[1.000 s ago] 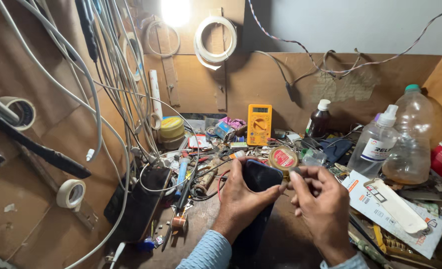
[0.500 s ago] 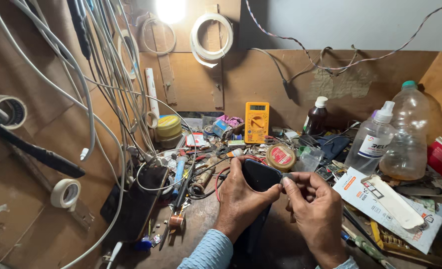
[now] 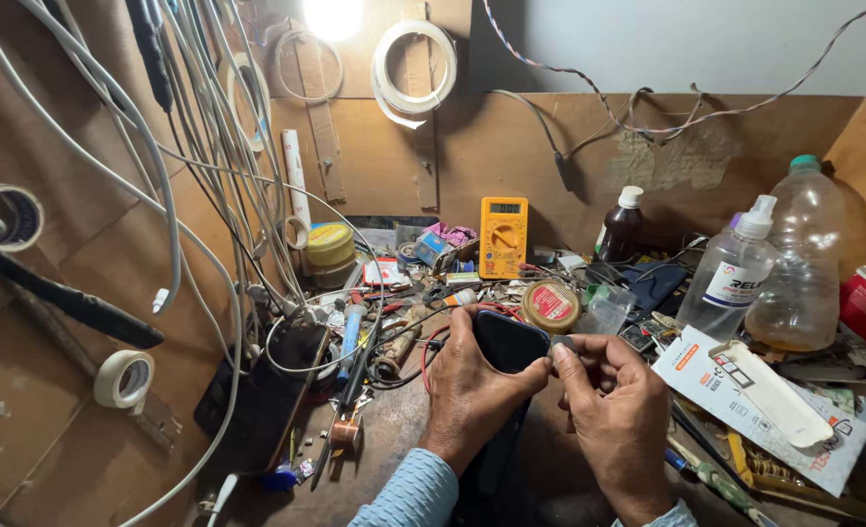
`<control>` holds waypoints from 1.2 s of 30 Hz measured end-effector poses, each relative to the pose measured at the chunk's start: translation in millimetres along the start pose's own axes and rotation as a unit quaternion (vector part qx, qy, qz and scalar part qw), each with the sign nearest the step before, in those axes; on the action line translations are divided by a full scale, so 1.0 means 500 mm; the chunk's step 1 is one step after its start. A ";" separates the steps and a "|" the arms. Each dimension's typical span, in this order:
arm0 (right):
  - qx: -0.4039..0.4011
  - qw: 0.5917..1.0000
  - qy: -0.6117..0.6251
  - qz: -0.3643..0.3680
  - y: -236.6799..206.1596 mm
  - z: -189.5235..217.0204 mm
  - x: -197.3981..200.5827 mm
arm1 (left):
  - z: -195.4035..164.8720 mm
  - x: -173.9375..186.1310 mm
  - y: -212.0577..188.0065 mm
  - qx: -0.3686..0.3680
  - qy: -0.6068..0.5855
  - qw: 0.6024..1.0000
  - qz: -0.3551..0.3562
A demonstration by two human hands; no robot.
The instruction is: The person holds a blue smartphone and uses a small metal tool to pry and separate the screen from the frame. They repeatedly work along the edges, lifting the screen slightly and repositioning the tool to continue the separation.
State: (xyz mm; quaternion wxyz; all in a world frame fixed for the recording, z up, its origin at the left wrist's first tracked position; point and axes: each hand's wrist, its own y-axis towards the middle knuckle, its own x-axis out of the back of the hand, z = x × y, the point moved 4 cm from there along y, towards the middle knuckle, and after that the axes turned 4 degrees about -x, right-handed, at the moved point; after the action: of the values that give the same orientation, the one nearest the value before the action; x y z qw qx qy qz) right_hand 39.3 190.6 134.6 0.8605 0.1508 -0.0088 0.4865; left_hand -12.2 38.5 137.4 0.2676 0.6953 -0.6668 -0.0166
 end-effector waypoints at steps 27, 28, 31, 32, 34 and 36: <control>0.252 0.934 -0.246 -0.058 -0.030 0.058 -0.035 | -0.005 0.013 -0.012 0.000 0.015 1.000 -0.024; 0.246 0.936 -0.245 -0.055 -0.028 0.056 -0.035 | -0.005 0.013 -0.012 -0.004 0.017 1.000 -0.024; 0.242 0.938 -0.245 -0.045 -0.025 0.054 -0.034 | -0.007 0.011 -0.014 -0.010 0.024 0.999 -0.022; 0.244 0.938 -0.245 -0.040 -0.024 0.055 -0.036 | -0.007 0.011 -0.014 -0.008 0.026 0.999 -0.024; 0.241 0.940 -0.238 -0.044 -0.024 0.058 -0.036 | -0.007 0.014 -0.014 -0.007 0.025 0.999 -0.024; 0.224 0.946 -0.230 -0.043 -0.020 0.058 -0.037 | -0.007 0.016 -0.017 -0.007 0.019 1.000 -0.020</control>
State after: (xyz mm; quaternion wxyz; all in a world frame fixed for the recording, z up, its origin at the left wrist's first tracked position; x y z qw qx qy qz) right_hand 41.9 162.4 156.9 0.7992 0.4479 -0.0905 0.3904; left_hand -1.9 31.9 139.8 0.2850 0.7066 -0.6475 -0.0134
